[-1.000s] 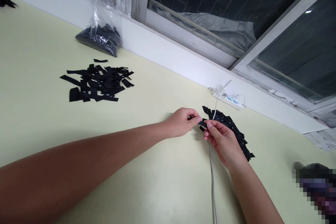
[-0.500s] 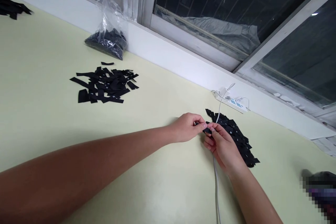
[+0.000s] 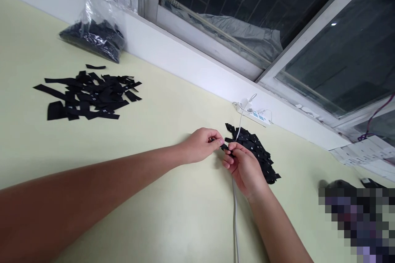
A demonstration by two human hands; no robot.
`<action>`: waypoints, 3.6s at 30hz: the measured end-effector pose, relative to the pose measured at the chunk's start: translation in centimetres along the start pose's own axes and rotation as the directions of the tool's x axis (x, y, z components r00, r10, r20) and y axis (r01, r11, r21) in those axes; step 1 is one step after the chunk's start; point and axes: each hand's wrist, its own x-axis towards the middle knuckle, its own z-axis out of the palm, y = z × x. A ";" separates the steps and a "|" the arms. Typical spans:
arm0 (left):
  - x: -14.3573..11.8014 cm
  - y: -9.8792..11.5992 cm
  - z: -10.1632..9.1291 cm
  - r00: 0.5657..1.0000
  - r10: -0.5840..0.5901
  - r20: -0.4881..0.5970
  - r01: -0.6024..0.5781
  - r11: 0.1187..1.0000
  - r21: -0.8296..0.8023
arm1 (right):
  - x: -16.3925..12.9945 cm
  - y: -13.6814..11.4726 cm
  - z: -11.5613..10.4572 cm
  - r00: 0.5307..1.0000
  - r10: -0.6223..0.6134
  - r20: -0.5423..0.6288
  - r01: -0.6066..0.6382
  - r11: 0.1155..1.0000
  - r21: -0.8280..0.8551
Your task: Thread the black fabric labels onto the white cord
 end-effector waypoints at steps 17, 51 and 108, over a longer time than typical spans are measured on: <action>0.1 0.3 -0.4 0.992 -0.087 -0.091 0.084 0.996 -0.039 | 0.3 -0.7 -1.1 0.998 0.057 0.005 -0.057 0.998 -0.025; 0.6 -1.2 -1.3 0.966 0.113 -0.232 0.045 0.812 0.582 | 0.9 0.2 -2.1 0.971 -0.219 0.095 0.238 0.862 -0.448; 0.0 -0.7 0.3 0.981 0.157 -0.113 -0.160 0.987 -0.025 | -0.1 -0.8 -1.6 0.861 -0.509 -0.029 0.431 0.758 -0.490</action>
